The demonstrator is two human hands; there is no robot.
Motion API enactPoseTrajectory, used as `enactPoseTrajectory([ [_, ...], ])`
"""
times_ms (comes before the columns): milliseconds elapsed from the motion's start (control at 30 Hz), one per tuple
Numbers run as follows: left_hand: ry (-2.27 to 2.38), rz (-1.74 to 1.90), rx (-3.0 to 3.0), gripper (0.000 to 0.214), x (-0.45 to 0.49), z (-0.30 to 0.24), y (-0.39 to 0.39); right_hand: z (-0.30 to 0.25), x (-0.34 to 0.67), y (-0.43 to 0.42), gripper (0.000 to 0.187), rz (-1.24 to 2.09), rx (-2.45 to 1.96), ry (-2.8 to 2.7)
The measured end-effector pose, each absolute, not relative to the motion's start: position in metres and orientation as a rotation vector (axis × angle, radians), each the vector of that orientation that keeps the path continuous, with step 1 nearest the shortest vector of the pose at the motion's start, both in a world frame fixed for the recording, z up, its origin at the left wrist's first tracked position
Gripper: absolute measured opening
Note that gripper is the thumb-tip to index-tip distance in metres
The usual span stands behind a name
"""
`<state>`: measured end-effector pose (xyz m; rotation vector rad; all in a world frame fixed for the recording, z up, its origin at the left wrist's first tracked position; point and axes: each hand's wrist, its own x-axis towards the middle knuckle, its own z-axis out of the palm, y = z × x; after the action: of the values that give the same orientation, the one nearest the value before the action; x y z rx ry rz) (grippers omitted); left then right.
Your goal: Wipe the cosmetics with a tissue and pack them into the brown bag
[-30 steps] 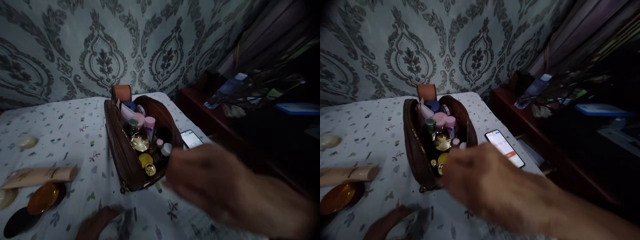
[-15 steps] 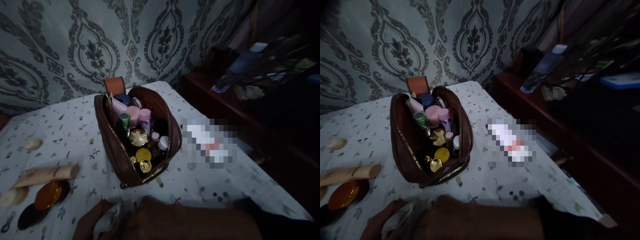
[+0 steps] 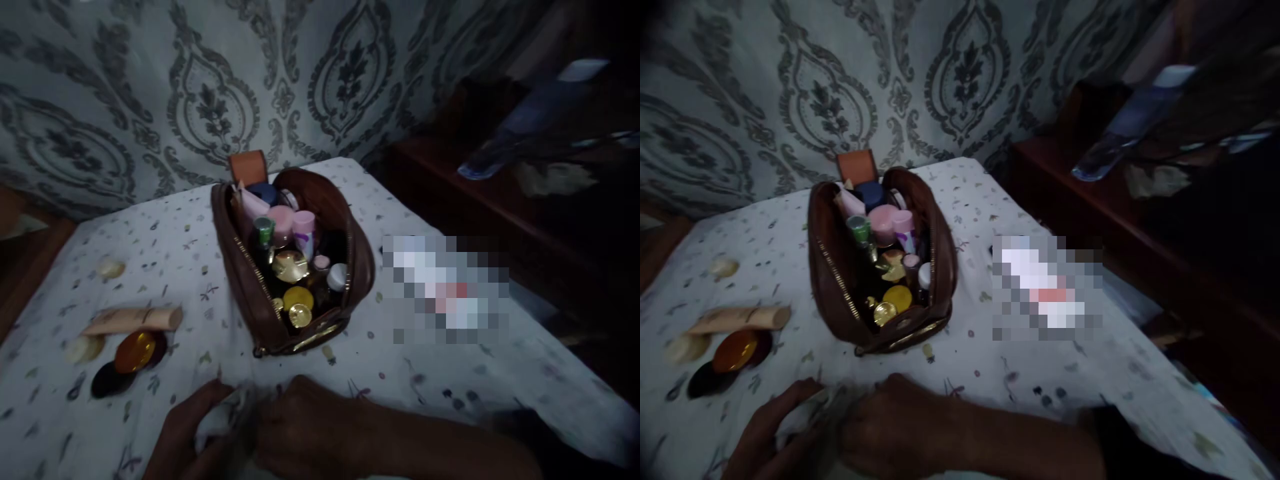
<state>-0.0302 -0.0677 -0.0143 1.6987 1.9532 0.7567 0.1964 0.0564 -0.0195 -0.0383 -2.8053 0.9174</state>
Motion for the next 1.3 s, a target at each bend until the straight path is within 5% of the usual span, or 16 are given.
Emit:
enactPoseTrajectory([
  [367, 1.934, 0.859, 1.693, 0.021, -0.045, 0.025, -0.076, -0.026, 0.186, 0.049, 0.024, 1.162, -0.221, -2.74],
  [867, 2.6, 1.195, 1.356, 0.032, -0.166, 0.042, -0.075, -0.006, 0.163, 0.034, 0.027, 1.175, -0.484, -2.802],
  [1300, 2.717, 0.271, 2.28, 0.04, -0.114, 0.003, -0.031, 0.004, 0.086, 0.028, 0.022, 1.537, -0.614, -2.288],
])
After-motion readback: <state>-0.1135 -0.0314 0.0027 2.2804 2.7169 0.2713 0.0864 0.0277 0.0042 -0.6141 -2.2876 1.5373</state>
